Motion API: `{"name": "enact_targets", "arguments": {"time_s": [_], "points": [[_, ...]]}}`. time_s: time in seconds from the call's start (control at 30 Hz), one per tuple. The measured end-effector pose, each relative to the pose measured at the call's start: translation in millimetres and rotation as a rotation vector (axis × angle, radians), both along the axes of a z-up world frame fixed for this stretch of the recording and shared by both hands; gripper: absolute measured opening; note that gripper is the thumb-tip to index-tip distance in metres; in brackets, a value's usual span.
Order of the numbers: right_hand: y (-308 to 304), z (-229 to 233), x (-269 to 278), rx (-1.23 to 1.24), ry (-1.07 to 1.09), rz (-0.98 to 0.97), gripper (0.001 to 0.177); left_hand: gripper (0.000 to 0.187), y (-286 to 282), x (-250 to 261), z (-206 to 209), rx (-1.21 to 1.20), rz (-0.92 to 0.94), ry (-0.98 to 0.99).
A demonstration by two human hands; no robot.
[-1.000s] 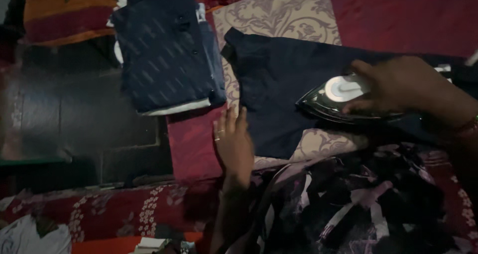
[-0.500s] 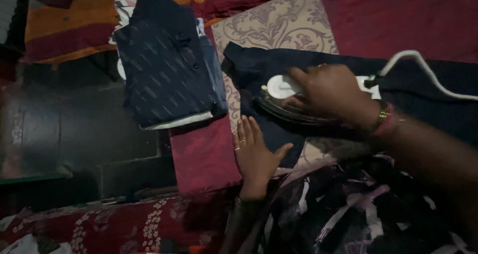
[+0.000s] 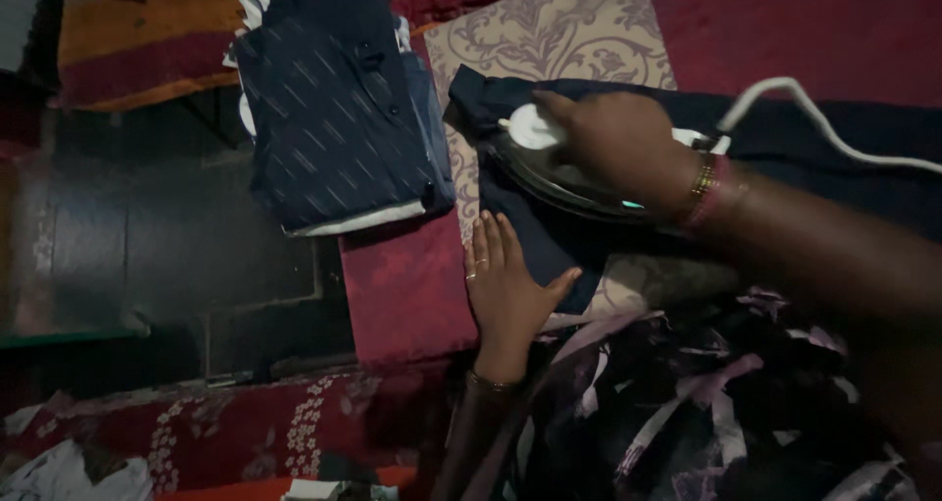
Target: The person irons a dark-colored shirt on a patterned surface. They use an electric iron to smooth out wrinkles, adjusting the shirt's position and folding it after ironing. The person then places the ironed shirt on a stack of other clothes.
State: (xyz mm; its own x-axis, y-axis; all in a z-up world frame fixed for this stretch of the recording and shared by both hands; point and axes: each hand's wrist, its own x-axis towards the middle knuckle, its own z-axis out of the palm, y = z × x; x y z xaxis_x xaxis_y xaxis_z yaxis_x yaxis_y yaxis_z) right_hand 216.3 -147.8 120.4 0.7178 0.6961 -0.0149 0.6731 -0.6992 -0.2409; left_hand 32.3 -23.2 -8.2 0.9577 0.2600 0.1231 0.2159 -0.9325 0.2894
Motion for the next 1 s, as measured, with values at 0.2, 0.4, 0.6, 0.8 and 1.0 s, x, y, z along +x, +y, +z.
{"name": "enact_targets", "arguments": {"time_s": [0.2, 0.4, 0.6, 0.8, 1.0], "points": [[-106.1, 9.7, -11.6, -0.248, 0.11, -0.165, 0.08, 0.113, -0.2, -0.2, -3.2, 0.037, 0.004, -0.043], [-207.3, 5.9, -18.8, -0.698, 0.051, -0.367, 0.088, 0.099, 4.5, 14.0, 18.1, 0.031, -0.001, 0.159], [-230.7, -8.4, -13.5, -0.563, -0.075, -0.304, 0.098, 0.072, -3.3, 83.6, 25.7, 0.116, -0.175, -0.061], [-180.8, -13.9, -9.7, -0.262, -0.088, -0.271, 0.091, 0.059, 13.6, 170.0, -12.3, 0.077, -0.171, -0.092], [-119.5, -12.1, -2.2, 0.114, -0.165, -0.19, 0.065, 0.059, 34.0, 176.0, -46.1, -0.284, -0.207, -0.216]]}}
